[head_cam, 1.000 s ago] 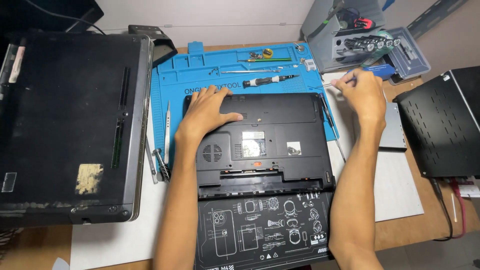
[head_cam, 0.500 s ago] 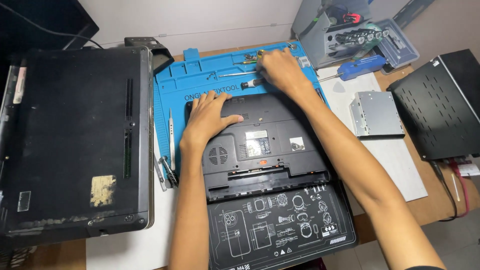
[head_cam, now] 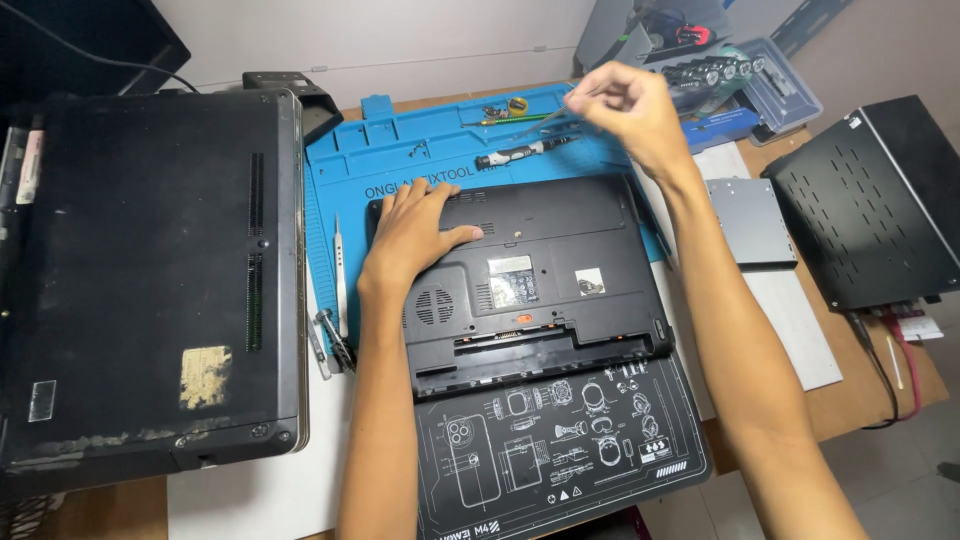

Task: Disassembling a laptop to access and remove internal components like RAM and disconnecting cables using tools.

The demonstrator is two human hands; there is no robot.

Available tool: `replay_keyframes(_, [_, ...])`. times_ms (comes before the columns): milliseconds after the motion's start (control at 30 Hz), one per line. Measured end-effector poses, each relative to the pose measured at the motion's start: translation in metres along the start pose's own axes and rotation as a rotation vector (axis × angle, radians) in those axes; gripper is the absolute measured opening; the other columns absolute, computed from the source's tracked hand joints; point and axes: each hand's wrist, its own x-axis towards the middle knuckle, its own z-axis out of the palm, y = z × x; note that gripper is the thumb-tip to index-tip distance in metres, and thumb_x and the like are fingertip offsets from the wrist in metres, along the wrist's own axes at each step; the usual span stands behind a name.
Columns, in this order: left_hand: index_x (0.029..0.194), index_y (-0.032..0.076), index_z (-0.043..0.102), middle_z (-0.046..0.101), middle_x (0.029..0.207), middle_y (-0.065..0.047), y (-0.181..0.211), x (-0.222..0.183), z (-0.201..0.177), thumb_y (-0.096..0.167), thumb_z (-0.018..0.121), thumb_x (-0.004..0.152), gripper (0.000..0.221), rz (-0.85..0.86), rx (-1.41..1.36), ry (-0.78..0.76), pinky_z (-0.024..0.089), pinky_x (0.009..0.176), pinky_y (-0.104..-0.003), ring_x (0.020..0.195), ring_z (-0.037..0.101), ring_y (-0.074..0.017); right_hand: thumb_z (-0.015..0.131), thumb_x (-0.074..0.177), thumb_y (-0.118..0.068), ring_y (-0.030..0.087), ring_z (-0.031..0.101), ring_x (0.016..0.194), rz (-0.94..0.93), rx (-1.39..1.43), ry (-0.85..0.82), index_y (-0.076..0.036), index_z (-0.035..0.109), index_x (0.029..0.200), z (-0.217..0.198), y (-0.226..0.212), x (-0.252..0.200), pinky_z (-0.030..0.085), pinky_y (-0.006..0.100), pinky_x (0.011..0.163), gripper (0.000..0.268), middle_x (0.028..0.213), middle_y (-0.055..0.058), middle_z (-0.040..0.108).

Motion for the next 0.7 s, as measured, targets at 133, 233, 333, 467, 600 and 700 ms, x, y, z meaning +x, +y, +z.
replay_keyframes(133, [0.145,0.013,0.053,0.055,0.134,-0.017,0.005,0.0,-0.003,0.057,0.069,0.089,0.073,-0.013,0.008,-0.022,0.032,0.109,-0.051,0.128,0.046,-0.0386,0.069,0.102,-0.027,0.012,0.072,0.087,0.119,0.471,0.111,-0.015,0.06,0.109,-0.006,-0.009,-0.032,0.062,0.023,0.079,0.017,0.098,0.004,0.074])
replay_keyframes(233, [0.146,0.01,0.052,0.054,0.135,-0.019,0.011,-0.001,-0.004,0.054,0.07,0.091,0.072,-0.031,0.012,-0.035,0.031,0.113,-0.053,0.13,0.046,-0.0416,0.054,0.11,-0.026,0.007,0.055,0.058,0.091,0.133,-0.095,-0.012,0.061,0.123,0.008,-0.041,-0.064,0.043,0.018,0.059,0.02,0.073,-0.001,0.057])
replay_keyframes(333, [0.149,0.016,0.054,0.056,0.14,-0.02,0.012,0.001,-0.002,0.045,0.076,0.09,0.069,-0.07,-0.036,-0.053,0.017,0.122,-0.058,0.141,0.044,-0.0379,0.06,0.104,-0.016,0.034,0.073,0.07,0.032,-0.232,-0.227,-0.009,0.069,0.125,0.035,-0.071,-0.092,0.058,0.046,0.072,0.024,0.091,0.023,0.076])
replay_keyframes(467, [0.151,0.016,0.052,0.055,0.145,-0.02,0.027,-0.002,-0.01,0.04,0.075,0.092,0.068,-0.029,-0.074,-0.091,0.013,0.122,-0.061,0.144,0.042,-0.0365,0.055,0.103,-0.018,0.036,0.073,0.071,0.259,-0.516,-0.377,-0.013,0.058,0.128,0.046,-0.065,-0.122,0.057,0.047,0.066,0.026,0.078,0.017,0.074])
replay_keyframes(600, [0.151,0.017,0.051,0.051,0.152,-0.016,0.023,-0.003,-0.012,0.035,0.073,0.093,0.065,-0.031,-0.094,-0.104,0.013,0.123,-0.061,0.147,0.04,-0.0345,0.055,0.102,-0.012,0.033,0.072,0.067,0.259,-0.735,-0.356,-0.011,0.066,0.119,0.047,-0.075,-0.127,0.057,0.042,0.061,0.02,0.079,0.014,0.071])
replay_keyframes(700, [0.149,0.018,0.054,0.053,0.152,-0.014,0.006,-0.004,-0.015,0.028,0.066,0.098,0.053,-0.022,-0.122,-0.108,0.018,0.123,-0.059,0.145,0.043,-0.0339,0.056,0.103,-0.012,0.031,0.073,0.066,0.251,-0.818,-0.343,-0.014,0.071,0.119,0.051,-0.08,-0.128,0.059,0.041,0.057,0.022,0.081,0.012,0.071])
